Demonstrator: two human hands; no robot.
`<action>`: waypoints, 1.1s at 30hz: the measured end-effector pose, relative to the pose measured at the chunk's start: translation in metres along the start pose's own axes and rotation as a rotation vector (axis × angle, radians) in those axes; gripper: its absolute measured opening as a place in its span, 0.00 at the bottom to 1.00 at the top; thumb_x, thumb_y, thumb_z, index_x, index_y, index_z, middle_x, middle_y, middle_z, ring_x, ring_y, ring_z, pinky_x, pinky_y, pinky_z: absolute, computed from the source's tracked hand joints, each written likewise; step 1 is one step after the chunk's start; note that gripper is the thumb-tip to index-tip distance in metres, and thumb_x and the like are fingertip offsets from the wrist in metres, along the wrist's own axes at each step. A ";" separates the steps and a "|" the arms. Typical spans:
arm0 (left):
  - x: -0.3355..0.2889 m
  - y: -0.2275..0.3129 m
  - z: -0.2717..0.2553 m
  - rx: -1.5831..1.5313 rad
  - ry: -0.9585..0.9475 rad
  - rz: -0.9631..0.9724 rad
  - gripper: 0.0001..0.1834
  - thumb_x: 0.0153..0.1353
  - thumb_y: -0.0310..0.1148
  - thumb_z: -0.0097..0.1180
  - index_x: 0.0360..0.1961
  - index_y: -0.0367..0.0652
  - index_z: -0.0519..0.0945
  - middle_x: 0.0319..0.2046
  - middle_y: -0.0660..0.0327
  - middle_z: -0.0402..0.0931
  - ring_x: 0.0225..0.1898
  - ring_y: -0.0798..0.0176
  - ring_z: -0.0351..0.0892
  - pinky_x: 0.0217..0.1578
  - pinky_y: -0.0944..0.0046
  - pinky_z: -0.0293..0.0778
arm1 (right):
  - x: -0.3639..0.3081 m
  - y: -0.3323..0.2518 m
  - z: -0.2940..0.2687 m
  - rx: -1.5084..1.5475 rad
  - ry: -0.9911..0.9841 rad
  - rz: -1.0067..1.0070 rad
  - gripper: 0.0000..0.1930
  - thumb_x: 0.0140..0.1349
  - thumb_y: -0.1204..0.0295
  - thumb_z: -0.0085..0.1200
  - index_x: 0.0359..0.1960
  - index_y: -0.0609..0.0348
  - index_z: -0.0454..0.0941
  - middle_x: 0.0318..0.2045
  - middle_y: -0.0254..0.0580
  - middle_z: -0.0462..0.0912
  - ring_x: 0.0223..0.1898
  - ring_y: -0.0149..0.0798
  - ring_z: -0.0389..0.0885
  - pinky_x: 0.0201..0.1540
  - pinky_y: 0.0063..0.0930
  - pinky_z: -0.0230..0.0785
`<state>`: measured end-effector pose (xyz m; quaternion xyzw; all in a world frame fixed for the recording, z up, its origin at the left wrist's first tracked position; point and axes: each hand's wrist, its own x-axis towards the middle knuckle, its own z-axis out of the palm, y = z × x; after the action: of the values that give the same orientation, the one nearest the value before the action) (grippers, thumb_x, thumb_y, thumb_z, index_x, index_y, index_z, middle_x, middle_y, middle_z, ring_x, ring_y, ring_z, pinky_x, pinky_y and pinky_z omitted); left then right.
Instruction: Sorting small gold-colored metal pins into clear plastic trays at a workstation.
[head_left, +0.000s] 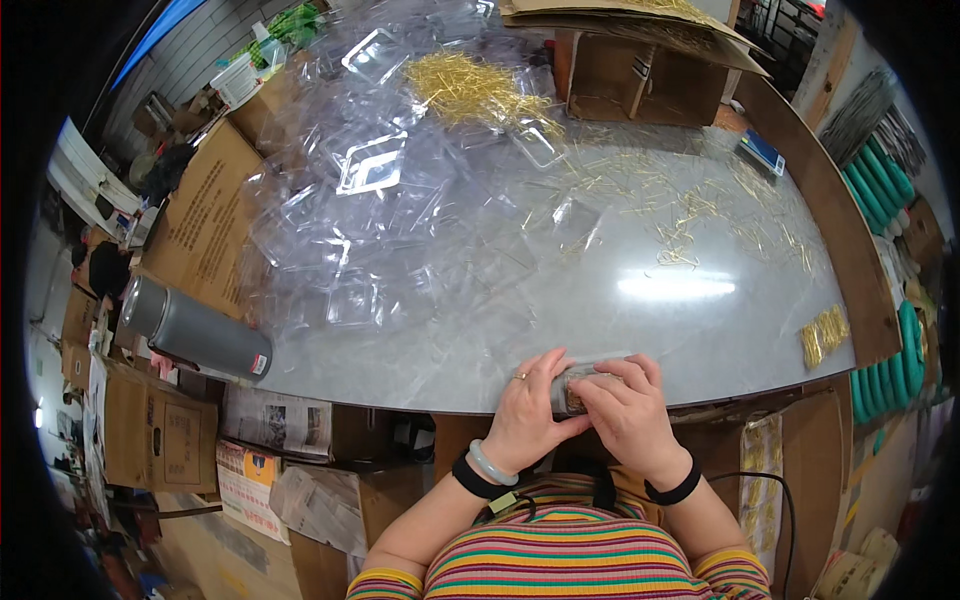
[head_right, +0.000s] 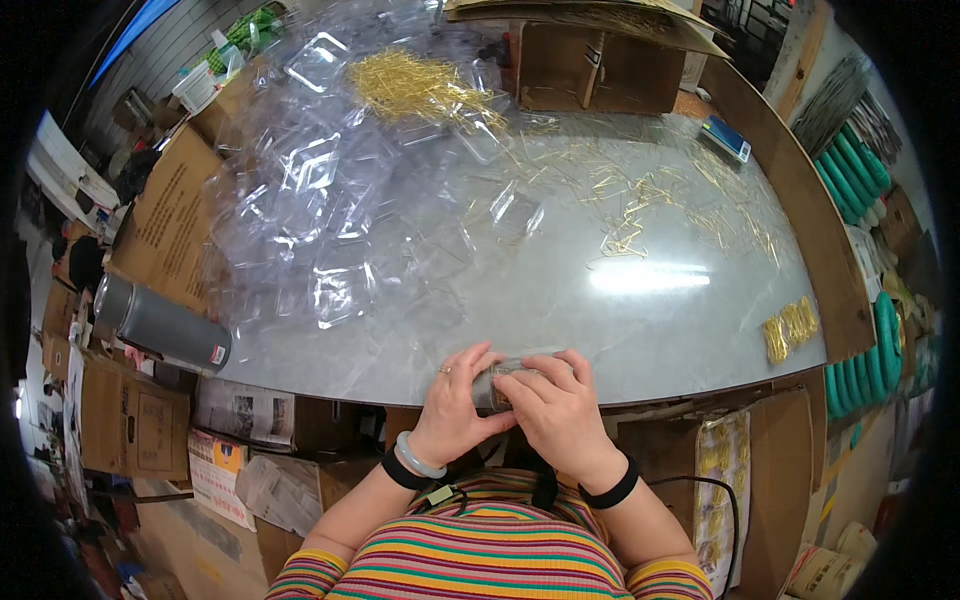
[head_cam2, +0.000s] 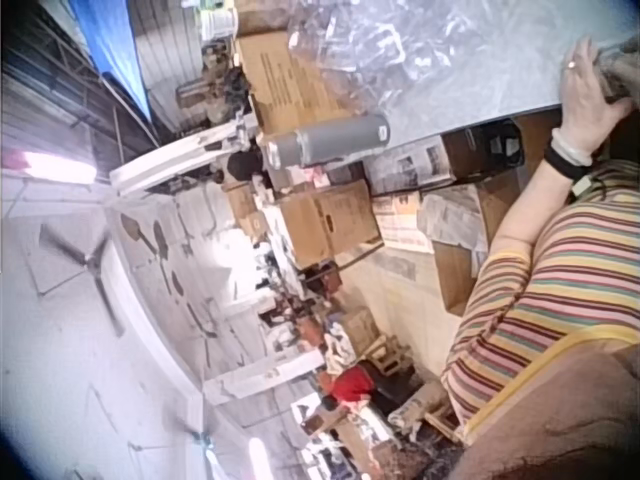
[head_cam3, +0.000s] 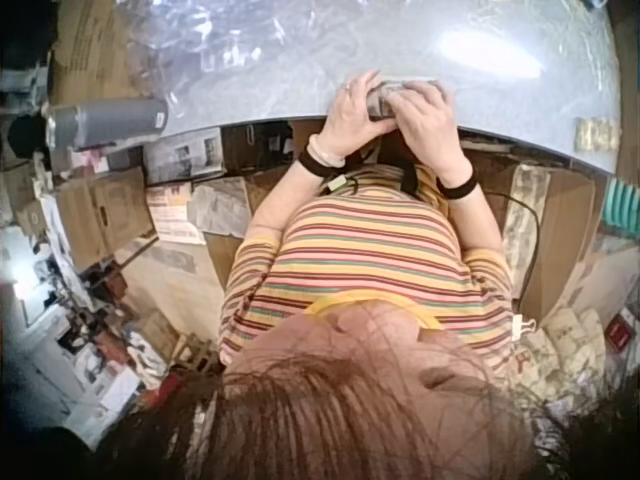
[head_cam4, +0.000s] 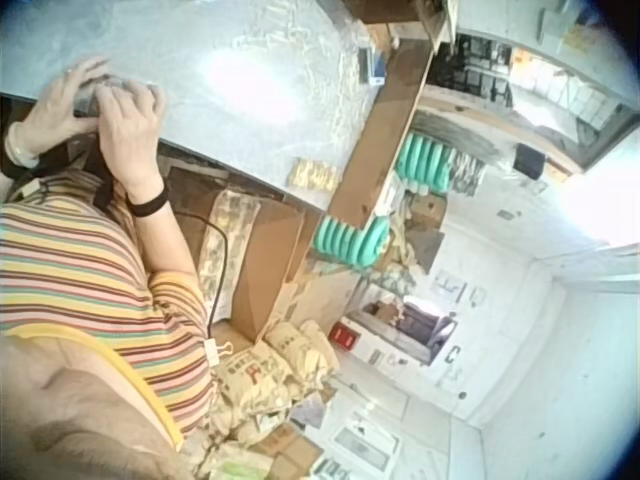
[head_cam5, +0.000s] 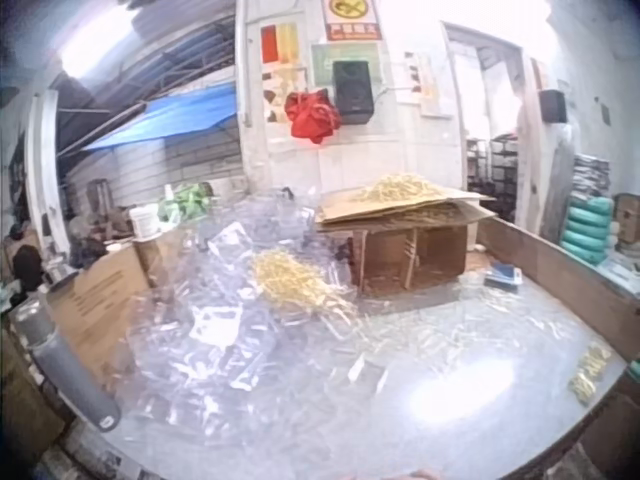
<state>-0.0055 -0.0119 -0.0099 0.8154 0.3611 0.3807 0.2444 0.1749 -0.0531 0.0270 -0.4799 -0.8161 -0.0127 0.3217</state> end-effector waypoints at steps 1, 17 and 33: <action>0.000 0.000 0.000 0.003 0.005 0.007 0.49 0.45 0.39 0.79 0.64 0.36 0.63 0.52 0.52 0.79 0.56 0.45 0.74 0.59 0.50 0.69 | 0.000 0.000 0.000 0.019 0.008 0.021 0.18 0.52 0.77 0.59 0.47 0.54 0.82 0.44 0.36 0.84 0.50 0.42 0.79 0.58 0.43 0.64; 0.006 0.016 -0.004 0.305 -0.195 0.118 0.36 0.58 0.41 0.67 0.63 0.33 0.70 0.67 0.44 0.62 0.70 0.38 0.58 0.67 0.42 0.59 | -0.023 -0.004 -0.029 0.138 -0.271 0.282 0.33 0.68 0.59 0.56 0.70 0.63 0.62 0.71 0.53 0.63 0.74 0.59 0.56 0.73 0.62 0.43; 0.011 0.000 -0.006 0.189 -0.072 0.036 0.42 0.52 0.47 0.73 0.62 0.34 0.68 0.59 0.45 0.69 0.59 0.41 0.71 0.57 0.50 0.71 | 0.107 0.296 -0.023 -0.189 -0.512 0.627 0.47 0.64 0.31 0.40 0.76 0.50 0.54 0.75 0.60 0.49 0.77 0.66 0.40 0.75 0.61 0.33</action>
<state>-0.0049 -0.0023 -0.0016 0.8543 0.3719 0.3197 0.1724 0.3850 0.1819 0.0173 -0.7204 -0.6792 0.1309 0.0509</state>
